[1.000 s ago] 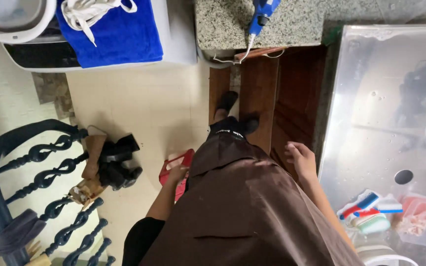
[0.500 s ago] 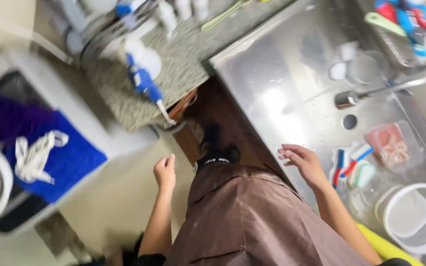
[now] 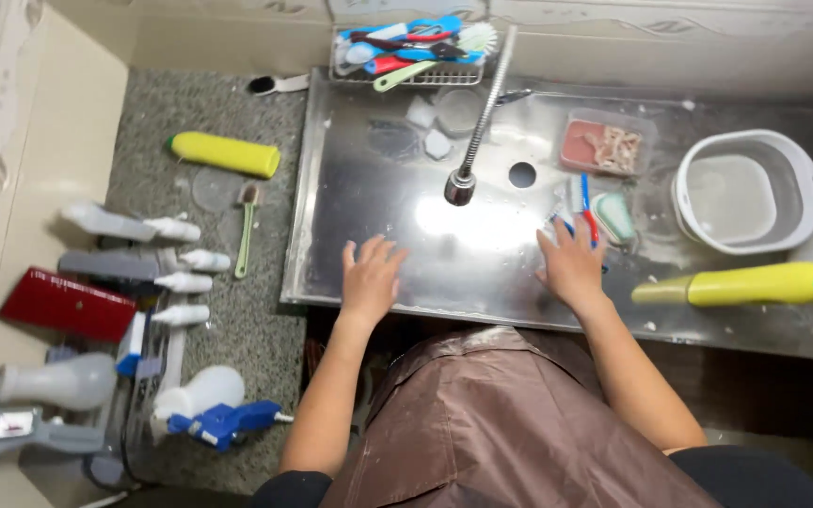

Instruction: Washing and scrubbing mesh shoe accessories in a sink and cleaning a red wallet with a cloth.

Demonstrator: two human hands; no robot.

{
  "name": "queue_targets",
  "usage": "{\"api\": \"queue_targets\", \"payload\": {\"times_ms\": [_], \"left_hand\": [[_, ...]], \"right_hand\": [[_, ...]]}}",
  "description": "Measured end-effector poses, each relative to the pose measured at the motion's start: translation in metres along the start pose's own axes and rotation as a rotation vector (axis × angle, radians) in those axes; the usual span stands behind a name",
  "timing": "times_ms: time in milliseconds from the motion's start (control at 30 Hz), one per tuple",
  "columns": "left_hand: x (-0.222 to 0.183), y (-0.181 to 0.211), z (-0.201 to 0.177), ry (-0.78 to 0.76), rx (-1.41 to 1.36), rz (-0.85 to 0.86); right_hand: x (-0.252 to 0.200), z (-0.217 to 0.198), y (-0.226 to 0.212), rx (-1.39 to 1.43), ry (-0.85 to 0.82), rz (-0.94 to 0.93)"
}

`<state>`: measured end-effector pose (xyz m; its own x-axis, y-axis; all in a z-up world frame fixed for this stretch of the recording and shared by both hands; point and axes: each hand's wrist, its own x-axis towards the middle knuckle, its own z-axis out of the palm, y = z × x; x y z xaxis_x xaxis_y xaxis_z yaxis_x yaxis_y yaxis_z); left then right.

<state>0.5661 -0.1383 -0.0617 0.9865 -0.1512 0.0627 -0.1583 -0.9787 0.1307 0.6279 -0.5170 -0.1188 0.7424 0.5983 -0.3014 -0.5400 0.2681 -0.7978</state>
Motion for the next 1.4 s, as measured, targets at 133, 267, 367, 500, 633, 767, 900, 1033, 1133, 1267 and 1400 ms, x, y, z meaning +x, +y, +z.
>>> {"api": "queue_targets", "payload": {"times_ms": [133,267,367,500,633,767,900,1033,1133,1267,1400], "left_hand": [[0.048,0.016,0.017,0.216,-0.678,0.014],[0.109,0.043,0.013,0.251,-0.708,-0.07],[0.139,0.053,0.027,0.145,-0.641,-0.182],[0.154,0.047,0.069,0.157,-0.721,-0.228],[0.149,0.036,0.096,0.231,-0.861,-0.189],[0.105,0.02,0.11,0.113,-0.965,-0.388],[0.041,-0.013,0.147,0.189,-0.779,-0.39],[0.007,-0.033,0.132,0.033,-0.954,-0.426],[0.014,-0.011,0.063,-0.114,-1.253,-0.228],[0.023,0.039,-0.013,-0.089,-0.557,-0.03],[0.015,0.038,0.025,-0.076,-0.446,0.085]], "right_hand": [[-0.032,0.019,0.041,-1.056,0.576,-0.118],[-0.072,0.047,0.046,-1.255,0.778,-0.045],[-0.091,0.077,0.041,-1.055,0.868,0.011],[-0.104,0.103,0.053,-0.956,0.943,-0.016],[-0.122,0.093,0.069,-0.881,1.018,-0.042],[-0.138,0.07,0.069,-0.706,1.262,-0.125],[-0.153,0.0,0.109,-0.668,1.381,-0.124],[-0.142,-0.053,0.117,-0.795,1.23,-0.18],[-0.122,-0.023,0.054,-0.685,0.954,-0.18],[-0.105,-0.026,0.037,-0.449,0.828,-0.048],[-0.135,-0.026,0.045,-0.598,0.913,-0.038]]}}
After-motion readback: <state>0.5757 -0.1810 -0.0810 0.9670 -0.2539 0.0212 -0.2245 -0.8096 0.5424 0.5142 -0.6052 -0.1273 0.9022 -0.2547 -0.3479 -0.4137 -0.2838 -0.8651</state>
